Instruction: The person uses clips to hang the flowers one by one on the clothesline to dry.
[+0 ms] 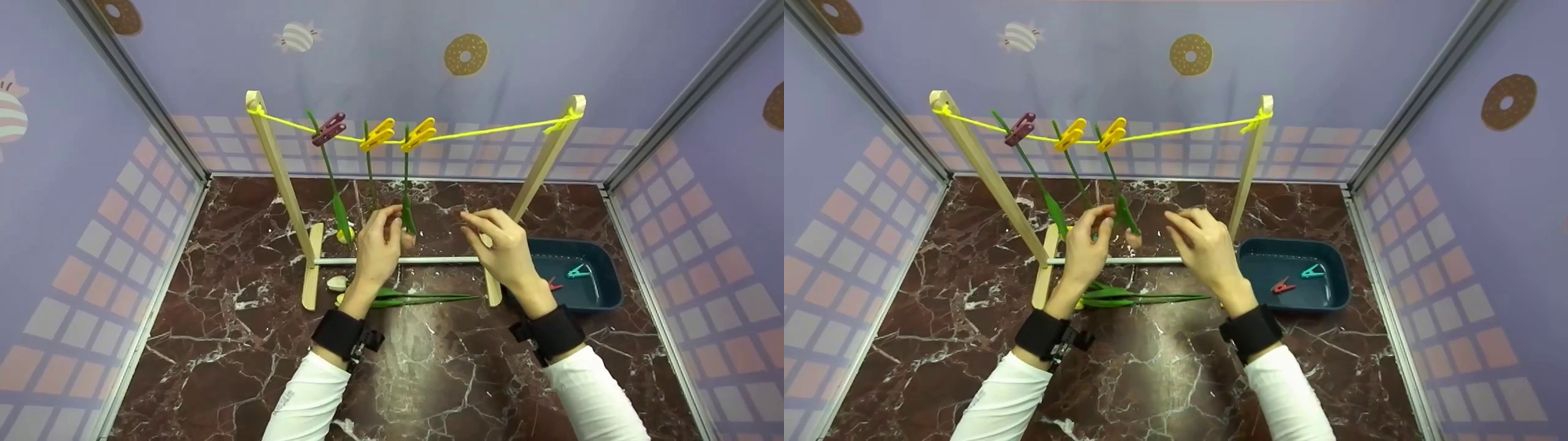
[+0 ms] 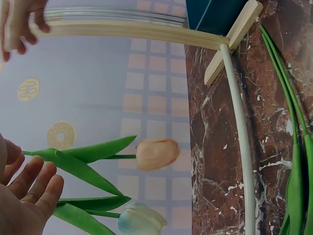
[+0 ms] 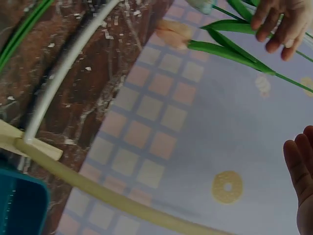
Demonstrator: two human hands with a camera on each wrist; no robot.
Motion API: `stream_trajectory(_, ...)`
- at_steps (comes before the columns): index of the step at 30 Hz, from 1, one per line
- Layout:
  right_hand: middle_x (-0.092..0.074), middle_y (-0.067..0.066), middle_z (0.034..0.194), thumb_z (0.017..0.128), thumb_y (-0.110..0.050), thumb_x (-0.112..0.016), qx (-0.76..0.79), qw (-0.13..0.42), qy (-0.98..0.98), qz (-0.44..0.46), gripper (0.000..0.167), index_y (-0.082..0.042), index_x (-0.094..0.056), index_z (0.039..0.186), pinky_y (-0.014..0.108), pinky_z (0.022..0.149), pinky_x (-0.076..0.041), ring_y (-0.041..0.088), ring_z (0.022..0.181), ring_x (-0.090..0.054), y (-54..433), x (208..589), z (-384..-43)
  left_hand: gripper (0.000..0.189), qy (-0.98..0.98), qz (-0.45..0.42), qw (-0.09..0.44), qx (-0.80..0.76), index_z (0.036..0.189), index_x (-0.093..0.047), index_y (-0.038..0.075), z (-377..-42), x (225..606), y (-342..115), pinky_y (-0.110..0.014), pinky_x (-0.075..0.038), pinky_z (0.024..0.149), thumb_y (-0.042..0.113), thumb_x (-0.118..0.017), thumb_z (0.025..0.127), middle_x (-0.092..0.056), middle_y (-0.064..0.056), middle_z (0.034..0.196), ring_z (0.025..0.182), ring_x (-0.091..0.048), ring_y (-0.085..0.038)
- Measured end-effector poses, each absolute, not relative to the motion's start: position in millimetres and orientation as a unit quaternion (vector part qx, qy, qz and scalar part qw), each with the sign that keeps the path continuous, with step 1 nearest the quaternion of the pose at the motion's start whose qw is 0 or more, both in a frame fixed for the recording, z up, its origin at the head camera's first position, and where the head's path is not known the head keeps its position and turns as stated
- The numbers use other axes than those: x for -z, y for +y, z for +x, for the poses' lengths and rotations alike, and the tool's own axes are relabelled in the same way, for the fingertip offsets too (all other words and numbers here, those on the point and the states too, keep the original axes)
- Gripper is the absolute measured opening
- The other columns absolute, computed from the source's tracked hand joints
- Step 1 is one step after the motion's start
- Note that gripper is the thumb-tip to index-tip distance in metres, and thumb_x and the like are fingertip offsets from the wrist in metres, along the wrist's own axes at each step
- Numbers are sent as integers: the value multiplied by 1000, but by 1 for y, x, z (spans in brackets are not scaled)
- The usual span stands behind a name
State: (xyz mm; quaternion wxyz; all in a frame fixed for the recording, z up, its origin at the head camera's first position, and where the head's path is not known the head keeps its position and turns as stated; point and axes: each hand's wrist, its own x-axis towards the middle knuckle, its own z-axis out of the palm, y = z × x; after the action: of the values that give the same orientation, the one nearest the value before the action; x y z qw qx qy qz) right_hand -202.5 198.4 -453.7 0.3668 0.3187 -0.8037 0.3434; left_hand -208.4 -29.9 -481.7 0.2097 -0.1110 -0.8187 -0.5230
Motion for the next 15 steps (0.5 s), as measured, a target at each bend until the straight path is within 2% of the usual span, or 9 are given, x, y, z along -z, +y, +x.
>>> stream_trajectory(6, -69, 15, 94, 82, 4, -75, -329, 343, -829, 294, 26, -1, -75, 108, 23, 63, -41, 20, 71, -58, 221, 482, -201, 24, -828, -118, 209, 507, 121, -66, 4, -200, 491, -33, -35, -57, 79, 12, -54, 101, -71, -12, 109, 91, -70, -22)
stream_trajectory(10, -69, 13, 95, 82, 1, -76, -306, 324, -852, 273, 27, -3, -75, 109, 25, 61, -45, 19, 71, -61, 239, 497, -201, 24, -832, -117, 198, 506, 121, -66, 3, -197, 501, -36, -34, -57, 74, 12, -54, 101, -71, -13, 108, 86, -70, -21)
stream_trajectory(15, -69, 12, 96, 83, -1, -77, -275, 291, -883, 244, 29, -5, -74, 112, 31, 63, -49, 22, 75, -64, 264, 511, -199, 23, -840, -109, 189, 496, 117, -68, 4, -193, 516, -39, -35, -58, 79, 12, -55, 100, -72, -12, 107, 88, -70, -22)
